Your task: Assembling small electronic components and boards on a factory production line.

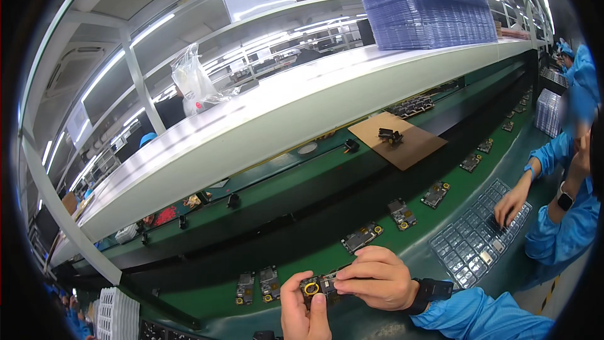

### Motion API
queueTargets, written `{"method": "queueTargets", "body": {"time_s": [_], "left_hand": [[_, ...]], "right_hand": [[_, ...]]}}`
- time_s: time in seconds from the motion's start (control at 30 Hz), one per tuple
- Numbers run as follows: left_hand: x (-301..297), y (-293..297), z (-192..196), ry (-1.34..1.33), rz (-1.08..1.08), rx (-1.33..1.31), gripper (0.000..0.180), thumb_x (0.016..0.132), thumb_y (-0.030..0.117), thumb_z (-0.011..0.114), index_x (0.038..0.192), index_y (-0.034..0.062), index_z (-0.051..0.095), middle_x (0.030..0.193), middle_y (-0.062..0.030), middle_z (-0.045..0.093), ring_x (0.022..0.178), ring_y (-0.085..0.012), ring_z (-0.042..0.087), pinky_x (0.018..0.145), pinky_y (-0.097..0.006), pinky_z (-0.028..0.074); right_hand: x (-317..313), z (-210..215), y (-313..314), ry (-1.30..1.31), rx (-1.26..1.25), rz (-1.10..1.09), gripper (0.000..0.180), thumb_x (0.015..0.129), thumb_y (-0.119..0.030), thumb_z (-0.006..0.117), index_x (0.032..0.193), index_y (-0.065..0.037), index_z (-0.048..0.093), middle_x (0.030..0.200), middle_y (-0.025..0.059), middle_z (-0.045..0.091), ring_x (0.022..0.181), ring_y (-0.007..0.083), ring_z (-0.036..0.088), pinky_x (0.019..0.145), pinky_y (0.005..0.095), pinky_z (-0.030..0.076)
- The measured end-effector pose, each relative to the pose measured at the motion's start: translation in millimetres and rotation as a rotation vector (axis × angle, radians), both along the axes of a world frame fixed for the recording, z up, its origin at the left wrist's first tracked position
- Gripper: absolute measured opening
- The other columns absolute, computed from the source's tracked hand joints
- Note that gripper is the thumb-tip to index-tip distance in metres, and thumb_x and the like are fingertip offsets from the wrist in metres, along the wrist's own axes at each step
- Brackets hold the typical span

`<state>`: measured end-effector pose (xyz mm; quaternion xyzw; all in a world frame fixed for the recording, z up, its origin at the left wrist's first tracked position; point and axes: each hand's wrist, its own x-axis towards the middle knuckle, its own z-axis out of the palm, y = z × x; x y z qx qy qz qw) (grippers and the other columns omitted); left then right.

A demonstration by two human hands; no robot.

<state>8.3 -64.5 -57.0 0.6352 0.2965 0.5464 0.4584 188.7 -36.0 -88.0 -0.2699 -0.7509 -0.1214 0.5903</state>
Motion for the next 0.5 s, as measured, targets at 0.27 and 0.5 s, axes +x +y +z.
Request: {"method": "queueTargets", "body": {"time_s": [0.27, 0.5], "left_hand": [[3, -1, -4, -0.073, 0.028, -0.034, 0.032, 0.100, 0.000, 0.051, 0.130, 0.0012, 0.042, 0.104, -0.0049, 0.055, 0.092, -0.0105, 0.054, 0.084, -0.023, 0.045], [9, -3, -11, -0.135, 0.147, -0.004, 0.024, 0.099, -0.001, 0.052, 0.122, 0.0019, 0.045, 0.097, -0.0038, 0.054, 0.086, -0.0092, 0.053, 0.077, -0.021, 0.045]], "right_hand": [[-6, 2, -5, -0.004, 0.037, -0.005, 0.026, 0.073, -0.003, 0.075, 0.098, -0.011, 0.076, 0.105, -0.0008, 0.071, 0.095, 0.0212, 0.060, 0.085, 0.0358, 0.054], [-8, 1, -7, -0.027, 0.064, 0.019, 0.026, 0.075, -0.005, 0.073, 0.101, -0.010, 0.076, 0.108, -0.0017, 0.071, 0.095, 0.0182, 0.060, 0.087, 0.0360, 0.054]]}}
